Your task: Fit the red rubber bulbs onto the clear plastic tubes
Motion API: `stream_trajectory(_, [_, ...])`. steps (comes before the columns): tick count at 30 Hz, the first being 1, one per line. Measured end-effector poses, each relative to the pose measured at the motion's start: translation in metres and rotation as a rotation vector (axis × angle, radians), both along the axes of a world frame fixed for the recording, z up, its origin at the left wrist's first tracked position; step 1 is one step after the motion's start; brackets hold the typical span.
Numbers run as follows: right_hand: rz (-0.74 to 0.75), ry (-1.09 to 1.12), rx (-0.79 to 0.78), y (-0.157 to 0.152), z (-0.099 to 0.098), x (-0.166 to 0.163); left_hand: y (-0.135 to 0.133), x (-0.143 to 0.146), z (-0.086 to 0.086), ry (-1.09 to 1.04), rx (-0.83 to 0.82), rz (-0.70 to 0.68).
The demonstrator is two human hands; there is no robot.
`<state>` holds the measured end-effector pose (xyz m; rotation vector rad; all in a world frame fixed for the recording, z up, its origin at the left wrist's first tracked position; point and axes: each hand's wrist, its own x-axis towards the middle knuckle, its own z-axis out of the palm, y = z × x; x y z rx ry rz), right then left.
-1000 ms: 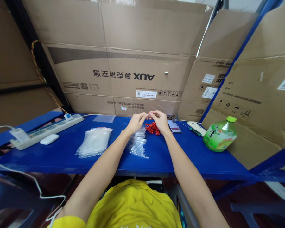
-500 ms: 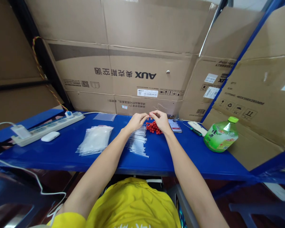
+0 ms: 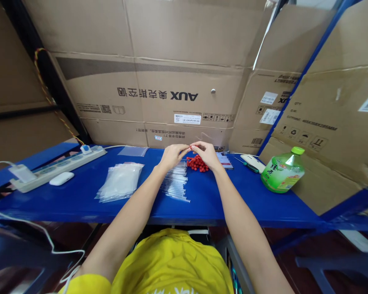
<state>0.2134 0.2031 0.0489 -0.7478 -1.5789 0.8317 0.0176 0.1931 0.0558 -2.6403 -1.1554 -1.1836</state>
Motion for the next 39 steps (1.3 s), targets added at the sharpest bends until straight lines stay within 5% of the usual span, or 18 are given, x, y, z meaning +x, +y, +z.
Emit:
stream_trajectory(6, [-0.050,0.100,-0.016,0.003,0.000,0.004,0.005,-0.003,-0.001,-0.101,-0.103,0.100])
stream_trajectory(13, [-0.042,0.109,-0.065,-0.002,0.005,0.004,0.009,-0.002,0.001,-0.287,-0.104,-0.062])
stream_trajectory(39, [-0.179,0.147,-0.041,0.000,-0.004,-0.004,0.022,0.004,-0.008,-0.395,-0.254,-0.120])
